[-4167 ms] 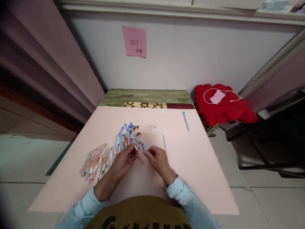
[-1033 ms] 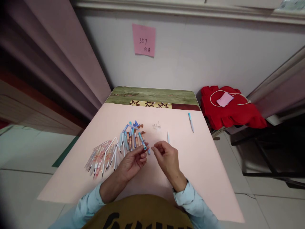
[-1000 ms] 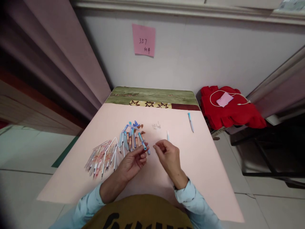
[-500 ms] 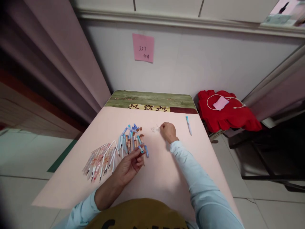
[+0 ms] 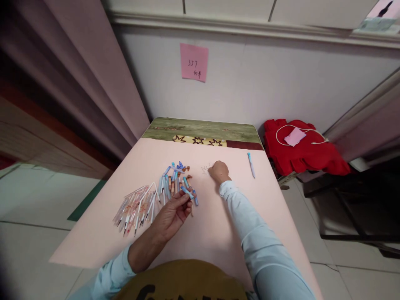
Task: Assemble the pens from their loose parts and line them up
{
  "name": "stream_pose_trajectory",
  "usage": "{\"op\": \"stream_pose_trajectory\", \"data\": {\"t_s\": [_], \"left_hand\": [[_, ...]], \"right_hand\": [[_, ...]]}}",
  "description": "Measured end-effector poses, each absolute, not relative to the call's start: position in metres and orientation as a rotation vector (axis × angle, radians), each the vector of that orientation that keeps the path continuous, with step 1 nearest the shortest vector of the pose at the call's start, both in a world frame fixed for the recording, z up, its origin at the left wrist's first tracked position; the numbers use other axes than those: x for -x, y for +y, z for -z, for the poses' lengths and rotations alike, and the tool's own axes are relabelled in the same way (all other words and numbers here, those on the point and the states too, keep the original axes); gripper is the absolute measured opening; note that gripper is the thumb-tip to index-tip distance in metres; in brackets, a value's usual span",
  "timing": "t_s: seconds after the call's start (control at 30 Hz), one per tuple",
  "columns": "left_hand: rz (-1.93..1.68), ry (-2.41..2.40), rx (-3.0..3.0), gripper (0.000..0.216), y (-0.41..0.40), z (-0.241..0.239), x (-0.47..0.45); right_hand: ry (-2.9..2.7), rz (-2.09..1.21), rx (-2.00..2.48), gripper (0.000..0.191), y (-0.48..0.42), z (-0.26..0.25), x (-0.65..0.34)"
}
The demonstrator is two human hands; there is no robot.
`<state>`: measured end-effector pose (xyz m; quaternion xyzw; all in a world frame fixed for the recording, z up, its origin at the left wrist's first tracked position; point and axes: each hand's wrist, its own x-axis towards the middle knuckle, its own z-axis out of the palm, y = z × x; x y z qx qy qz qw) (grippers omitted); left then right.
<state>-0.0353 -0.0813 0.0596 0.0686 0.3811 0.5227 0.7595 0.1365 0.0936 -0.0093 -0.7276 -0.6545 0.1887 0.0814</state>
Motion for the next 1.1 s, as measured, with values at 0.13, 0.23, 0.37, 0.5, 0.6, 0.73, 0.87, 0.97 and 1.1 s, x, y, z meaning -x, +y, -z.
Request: {"op": "stream_pose_trajectory", "data": {"t_s": [0.13, 0.23, 0.37, 0.5, 0.6, 0.73, 0.87, 0.97, 1.1], "left_hand": [[-1.142, 0.826, -0.148, 0.028, -0.081, -0.058, 0.036], [-1.110, 0.819, -0.087, 0.023, -0.081, -0.055, 0.037], [-1.110, 0.828, -0.078, 0.033, -0.080, -0.054, 0.035], [-1.103, 0.850, -0.081, 0.043, -0.080, -0.053, 0.034], [-1.085, 0.833, -0.061, 0.037, -0.079, -0.050, 0.036], [-1.071, 0.802, -0.048, 0.031, -0.077, -0.045, 0.039], [-1.087, 0.796, -0.056, 0.031, -0.076, -0.043, 0.040], [-1.078, 0.770, -0.035, 0.036, -0.075, -0.044, 0.040], [-1.077, 0.711, 0.056, 0.027, -0.073, -0.044, 0.039]], "right_hand": [[-1.983, -0.564, 2.139, 0.024, 0.090, 0.007, -0.139], [-1.996, -0.564, 2.108, 0.023, 0.087, 0.004, -0.141], [-2.012, -0.545, 2.062, 0.017, 0.083, 0.000, -0.142], [-2.014, -0.527, 2.026, 0.013, 0.081, 0.001, -0.141], [-2.000, -0.531, 2.004, 0.012, 0.081, 0.002, -0.141], [-1.965, -0.557, 1.966, 0.011, 0.081, 0.004, -0.144], [-1.920, -0.599, 1.914, 0.010, 0.075, 0.003, -0.147], [-1.878, -0.641, 1.866, 0.013, 0.068, 0.000, -0.150], [-1.812, -0.698, 1.826, 0.018, 0.058, -0.006, -0.151]]}}
